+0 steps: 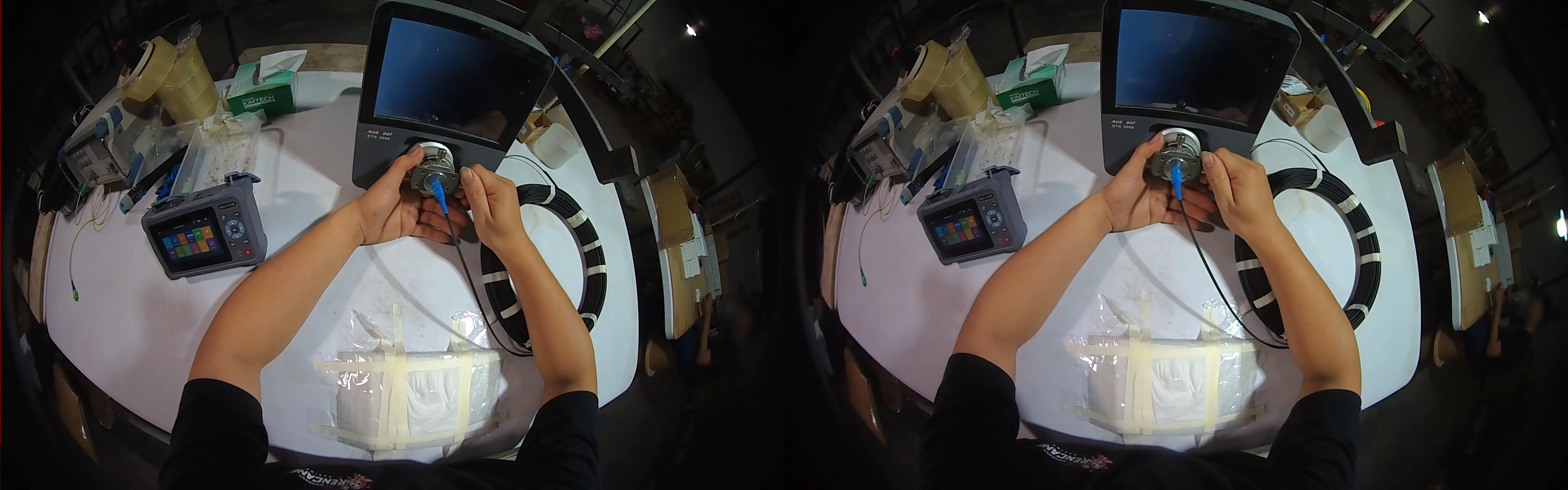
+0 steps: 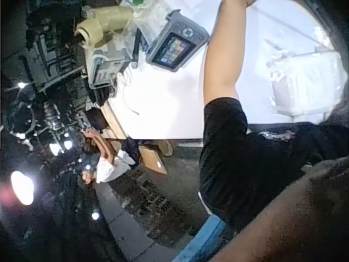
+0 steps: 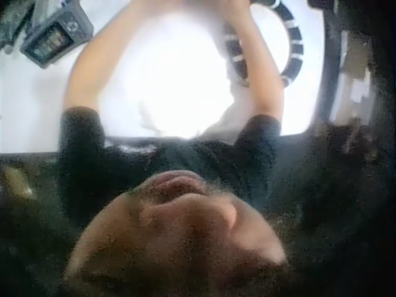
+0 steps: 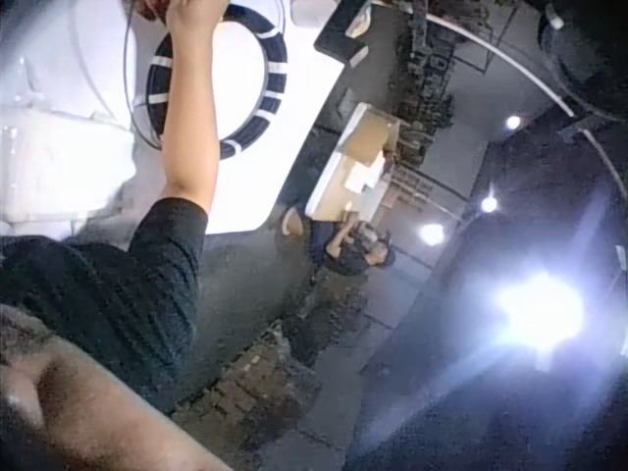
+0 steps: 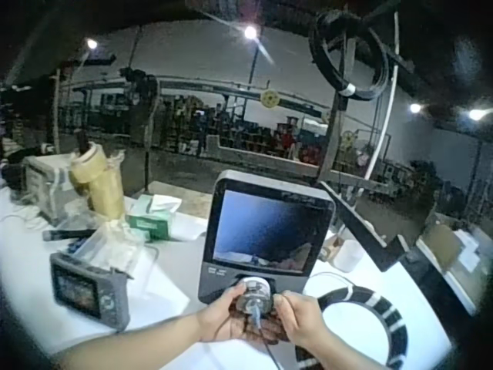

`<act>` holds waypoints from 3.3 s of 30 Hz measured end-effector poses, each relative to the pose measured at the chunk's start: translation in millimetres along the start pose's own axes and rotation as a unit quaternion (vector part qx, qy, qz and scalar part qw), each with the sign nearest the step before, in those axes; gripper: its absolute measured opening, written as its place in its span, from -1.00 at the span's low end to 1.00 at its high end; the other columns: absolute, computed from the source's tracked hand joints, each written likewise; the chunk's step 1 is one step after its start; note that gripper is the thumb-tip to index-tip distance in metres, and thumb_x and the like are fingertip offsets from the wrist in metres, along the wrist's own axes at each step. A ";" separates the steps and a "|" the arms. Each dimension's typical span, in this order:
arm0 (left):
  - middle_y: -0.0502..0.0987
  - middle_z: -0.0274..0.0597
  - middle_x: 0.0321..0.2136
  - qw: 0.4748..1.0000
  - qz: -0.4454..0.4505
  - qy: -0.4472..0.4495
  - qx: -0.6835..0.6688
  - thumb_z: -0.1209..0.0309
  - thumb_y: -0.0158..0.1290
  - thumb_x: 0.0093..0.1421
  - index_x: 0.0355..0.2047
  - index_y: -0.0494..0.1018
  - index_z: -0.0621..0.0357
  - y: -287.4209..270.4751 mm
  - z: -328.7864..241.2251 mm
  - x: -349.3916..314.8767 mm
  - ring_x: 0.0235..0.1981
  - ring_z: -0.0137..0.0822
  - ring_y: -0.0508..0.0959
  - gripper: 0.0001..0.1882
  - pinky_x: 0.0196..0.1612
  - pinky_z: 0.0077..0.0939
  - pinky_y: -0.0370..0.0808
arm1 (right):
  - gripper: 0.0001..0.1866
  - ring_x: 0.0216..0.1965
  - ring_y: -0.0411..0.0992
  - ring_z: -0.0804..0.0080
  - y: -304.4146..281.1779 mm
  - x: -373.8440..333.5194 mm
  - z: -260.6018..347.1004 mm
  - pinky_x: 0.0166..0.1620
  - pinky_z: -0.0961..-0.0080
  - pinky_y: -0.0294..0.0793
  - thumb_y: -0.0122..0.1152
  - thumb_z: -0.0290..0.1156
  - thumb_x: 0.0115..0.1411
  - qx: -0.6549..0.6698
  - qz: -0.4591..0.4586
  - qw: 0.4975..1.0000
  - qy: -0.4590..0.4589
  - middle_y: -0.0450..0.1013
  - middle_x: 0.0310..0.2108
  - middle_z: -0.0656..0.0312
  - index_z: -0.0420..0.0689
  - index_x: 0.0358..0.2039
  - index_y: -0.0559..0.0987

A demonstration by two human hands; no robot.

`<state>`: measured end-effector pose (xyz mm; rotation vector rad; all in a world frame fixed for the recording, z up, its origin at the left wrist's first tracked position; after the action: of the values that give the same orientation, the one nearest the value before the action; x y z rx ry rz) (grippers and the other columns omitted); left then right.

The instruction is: Connecting and checking a fiber optic connector using an inspection probe and a testing monitor.

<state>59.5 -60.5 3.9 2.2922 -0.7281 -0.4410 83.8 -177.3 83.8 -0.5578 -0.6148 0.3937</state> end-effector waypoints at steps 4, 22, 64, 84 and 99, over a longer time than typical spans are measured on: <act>0.66 0.21 -0.12 0.999 -0.037 0.010 0.026 -0.56 -0.46 0.29 0.17 0.47 0.27 0.8 0.3 -3.7 -0.15 0.04 0.71 0.10 0.06 -0.04 0.63 | -0.80 -0.49 0.43 0.26 -5.2 -1.0 10.9 -0.36 0.38 0.41 0.09 -0.38 0.42 0.017 -0.018 0.999 -0.025 0.48 -0.49 0.09 -0.24 -0.31 0.52; 0.36 -0.33 -0.70 0.760 -0.362 0.385 0.379 0.10 0.00 0.50 -0.40 0.47 0.25 -16.6 -49.9 -57.1 -0.66 -0.47 0.41 -0.54 -0.51 -0.51 0.38 | -0.78 -0.50 0.37 0.43 -2.0 0.1 7.0 -0.37 0.46 0.38 0.04 -0.38 0.46 0.022 -0.001 0.999 -0.037 0.42 -0.54 0.20 -0.24 -0.30 0.49; 0.53 -0.02 0.10 0.529 -0.258 0.562 0.581 0.21 0.04 0.39 0.11 0.50 0.31 46.3 -55.5 -70.6 0.14 0.00 0.48 -0.55 0.24 -0.17 0.40 | -0.37 0.04 0.54 0.06 -4.1 -9.1 45.4 0.05 0.32 0.59 0.40 -0.46 0.07 -0.090 -0.040 0.973 -0.210 0.47 0.12 -0.01 -0.20 0.22 0.54; 0.58 -0.14 -0.07 0.596 -0.331 0.535 0.499 0.38 0.07 0.37 -0.08 0.59 0.19 31.5 -58.0 -69.3 0.01 -0.11 0.54 -0.79 0.11 -0.25 0.49 | -0.29 -0.10 0.52 0.00 8.6 1.9 52.6 -0.09 0.23 0.55 0.48 -0.71 -0.33 -0.206 -0.113 0.952 -0.198 0.47 -0.04 0.07 -0.18 -0.04 0.51; 0.55 -0.20 -0.46 0.790 -0.362 0.410 0.277 0.29 0.03 0.49 -0.19 0.48 0.23 -14.9 -33.3 -59.9 -0.47 -0.37 0.57 -0.77 -0.35 -0.48 0.57 | -0.10 0.01 0.50 -0.03 9.2 -1.2 56.0 0.03 0.20 0.55 0.47 -0.71 -0.27 -0.164 -0.101 0.954 -0.228 0.49 0.00 0.03 -0.14 0.21 0.43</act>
<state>34.4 1.9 23.6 2.8770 0.5716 0.5426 45.8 -149.9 115.8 -0.7203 -1.1868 0.2256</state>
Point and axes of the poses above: each hand's wrist, its own x-axis towards the middle knuckle, its own y-axis out of the palm, z = x × y, the point moved 8 cm from there along x, towards the middle knuckle
